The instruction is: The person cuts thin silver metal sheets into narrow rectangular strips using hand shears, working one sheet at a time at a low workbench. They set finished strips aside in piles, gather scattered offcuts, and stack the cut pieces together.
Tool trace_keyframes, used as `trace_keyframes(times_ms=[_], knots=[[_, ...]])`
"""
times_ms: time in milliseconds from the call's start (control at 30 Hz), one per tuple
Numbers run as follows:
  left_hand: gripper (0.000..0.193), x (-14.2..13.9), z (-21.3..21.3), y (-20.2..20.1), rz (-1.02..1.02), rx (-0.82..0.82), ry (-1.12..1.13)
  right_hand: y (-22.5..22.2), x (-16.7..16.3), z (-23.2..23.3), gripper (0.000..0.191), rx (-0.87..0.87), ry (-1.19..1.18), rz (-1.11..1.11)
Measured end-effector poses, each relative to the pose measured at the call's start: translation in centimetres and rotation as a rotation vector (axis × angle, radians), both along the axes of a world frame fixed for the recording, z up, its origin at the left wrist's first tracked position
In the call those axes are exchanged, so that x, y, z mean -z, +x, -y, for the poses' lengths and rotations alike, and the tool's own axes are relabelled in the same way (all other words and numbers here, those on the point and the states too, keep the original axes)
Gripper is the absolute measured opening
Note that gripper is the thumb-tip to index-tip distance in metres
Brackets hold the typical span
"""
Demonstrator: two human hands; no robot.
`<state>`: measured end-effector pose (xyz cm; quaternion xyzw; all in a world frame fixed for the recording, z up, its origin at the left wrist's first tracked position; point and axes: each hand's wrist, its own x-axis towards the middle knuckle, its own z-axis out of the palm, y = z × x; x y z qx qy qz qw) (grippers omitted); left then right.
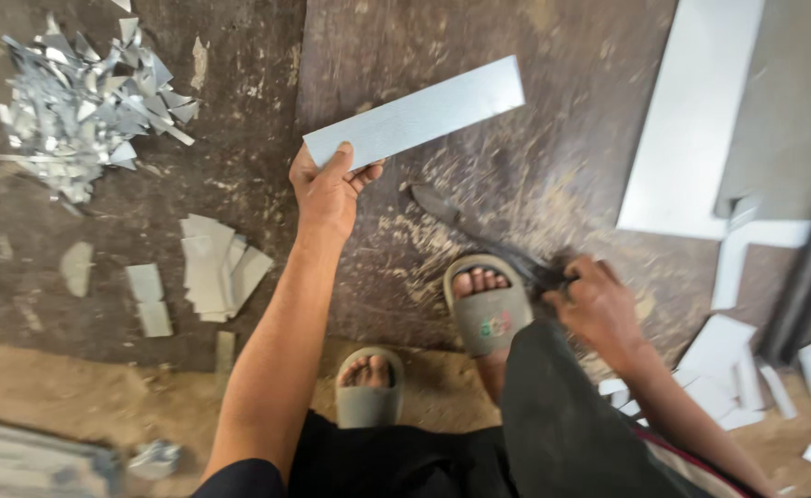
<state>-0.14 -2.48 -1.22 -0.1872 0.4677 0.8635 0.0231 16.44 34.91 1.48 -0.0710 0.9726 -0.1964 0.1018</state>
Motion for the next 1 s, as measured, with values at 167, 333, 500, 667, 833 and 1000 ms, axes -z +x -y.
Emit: trace_keyframes(times_ms=[167,333,500,667,833,1000], knots=[[0.016,1.4,-2.2,-1.4,-0.001,-0.047,0.071,-1.0,1.9,-0.6,0.021,-0.27,0.047,0.04],[0.019,1.5,-2.6,-0.3,0.091,-0.11,0.074,-0.9,1.1,-4.1,0.031,0.122,-0.234,0.64],[0.023,1.9,-3.0,0.7,0.15,-0.115,-0.013,2.0,2.3,-8.3,0.041,0.404,-0.27,1.076],[0.024,2.0,-4.2,1.0,0.161,-0.11,0.061,5.3,3.8,-9.1,0.047,-0.102,-0.295,0.903],[0.025,1.4,-5.1,1.0,0.147,-0.122,0.188,4.4,0.7,-5.6,0.045,0.189,-0.332,0.881],[0.026,-0.1,-5.9,-0.2,0.029,-0.109,0.262,1.1,-2.7,0.1,0.042,0.291,-0.496,0.633]])
